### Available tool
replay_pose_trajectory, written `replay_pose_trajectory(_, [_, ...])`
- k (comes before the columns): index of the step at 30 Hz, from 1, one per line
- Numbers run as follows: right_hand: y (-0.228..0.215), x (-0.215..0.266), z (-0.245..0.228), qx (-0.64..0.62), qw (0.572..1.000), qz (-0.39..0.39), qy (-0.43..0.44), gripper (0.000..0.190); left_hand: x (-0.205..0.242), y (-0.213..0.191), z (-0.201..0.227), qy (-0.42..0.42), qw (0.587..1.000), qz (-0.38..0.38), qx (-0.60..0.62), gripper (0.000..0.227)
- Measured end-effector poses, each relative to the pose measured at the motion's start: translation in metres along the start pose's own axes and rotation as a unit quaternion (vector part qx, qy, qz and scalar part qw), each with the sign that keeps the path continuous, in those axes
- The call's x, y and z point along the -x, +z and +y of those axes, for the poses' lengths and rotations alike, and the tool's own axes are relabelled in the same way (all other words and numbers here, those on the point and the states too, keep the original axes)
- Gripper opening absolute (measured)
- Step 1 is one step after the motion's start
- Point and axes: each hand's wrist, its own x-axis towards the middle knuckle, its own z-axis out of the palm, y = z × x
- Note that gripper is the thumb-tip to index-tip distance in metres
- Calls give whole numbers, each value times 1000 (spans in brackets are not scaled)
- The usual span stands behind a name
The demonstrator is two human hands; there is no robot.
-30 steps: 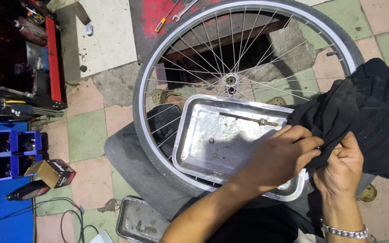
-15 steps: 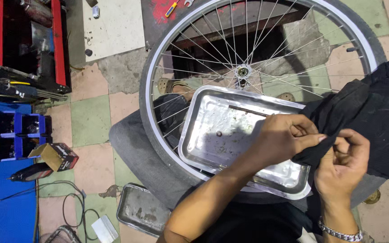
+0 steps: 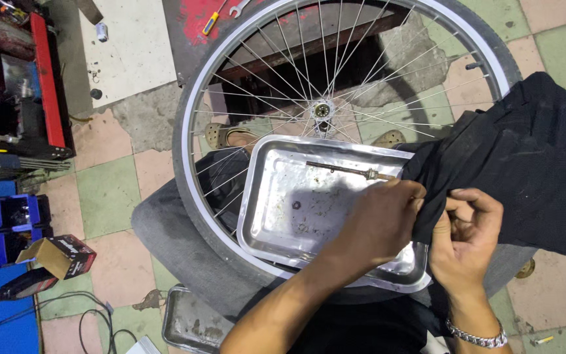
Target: The person cleans the bicycle wheel hub and axle with a black cloth. They then insert the axle into the hub and tighten it using a wrench. The person continues to adjust the axle and hub components with their hands.
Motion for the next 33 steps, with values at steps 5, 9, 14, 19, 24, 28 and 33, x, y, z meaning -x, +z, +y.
replay_pose_trajectory(5, [-5, 1, 12, -10, 1000, -2, -8, 30, 0, -10, 2, -67, 993, -26, 89, 18])
replay_pose_trajectory(9, [-11, 1, 14, -37, 999, 5, 22, 29, -4, -25, -15, -101, 987, -20, 122, 19])
replay_pose_trajectory(14, [-14, 0, 14, -16, 999, 12, 42, 32, -48, -103, -79, -83, 988, 128, -12, 18])
replay_pose_trajectory(19, [-13, -1, 18, -53, 998, 17, 42, 31, -86, -146, -109, -55, 992, 54, -103, 15])
replay_pose_trajectory(24, [-14, 0, 21, -60, 996, 20, 61, 34, -103, -148, -141, 91, 983, -59, -150, 13])
replay_pose_trajectory(28, [-15, 1, 22, -60, 996, 26, 66, 33, -111, -148, -148, 120, 975, -102, -158, 14])
replay_pose_trajectory(33, [-14, 2, 21, -73, 995, 26, 69, 31, -114, -151, -142, 101, 978, -114, -146, 12])
